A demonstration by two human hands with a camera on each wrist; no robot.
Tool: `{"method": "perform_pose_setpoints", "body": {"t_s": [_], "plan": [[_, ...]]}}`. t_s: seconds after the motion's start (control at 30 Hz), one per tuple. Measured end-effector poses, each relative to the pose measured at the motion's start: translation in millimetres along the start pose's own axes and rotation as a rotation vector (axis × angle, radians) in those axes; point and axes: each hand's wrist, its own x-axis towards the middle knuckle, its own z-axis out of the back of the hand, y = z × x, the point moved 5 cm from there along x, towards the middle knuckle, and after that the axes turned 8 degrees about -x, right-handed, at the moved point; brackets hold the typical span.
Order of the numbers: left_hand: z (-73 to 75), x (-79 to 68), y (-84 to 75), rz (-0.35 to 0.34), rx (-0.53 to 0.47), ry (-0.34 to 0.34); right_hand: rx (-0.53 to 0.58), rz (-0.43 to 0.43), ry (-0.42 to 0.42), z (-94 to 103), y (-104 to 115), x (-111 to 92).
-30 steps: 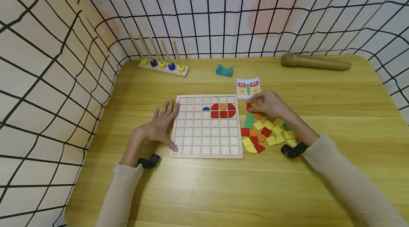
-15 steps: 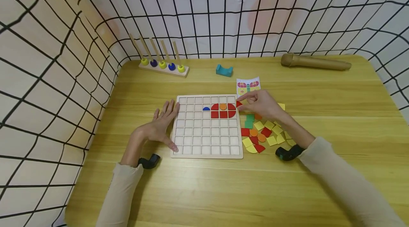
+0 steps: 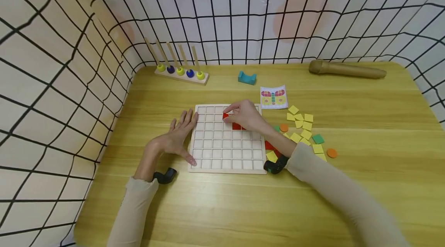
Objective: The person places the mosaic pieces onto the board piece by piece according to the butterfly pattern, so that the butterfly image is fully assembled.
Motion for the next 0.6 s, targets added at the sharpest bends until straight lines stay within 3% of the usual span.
{"method": "perform_pose_setpoints", "body": {"t_s": [0.37, 0.6], "plan": [[-0.6, -1.2, -3.0, 0.010, 0.013, 0.009, -0.031, -0.071, -0.049, -25.9, 3.3, 20.2], [0.1, -2.1, -2.7, 0.011, 0.014, 0.007, -0.078, -0.048, -0.104, -28.6, 6.0, 20.3]]}}
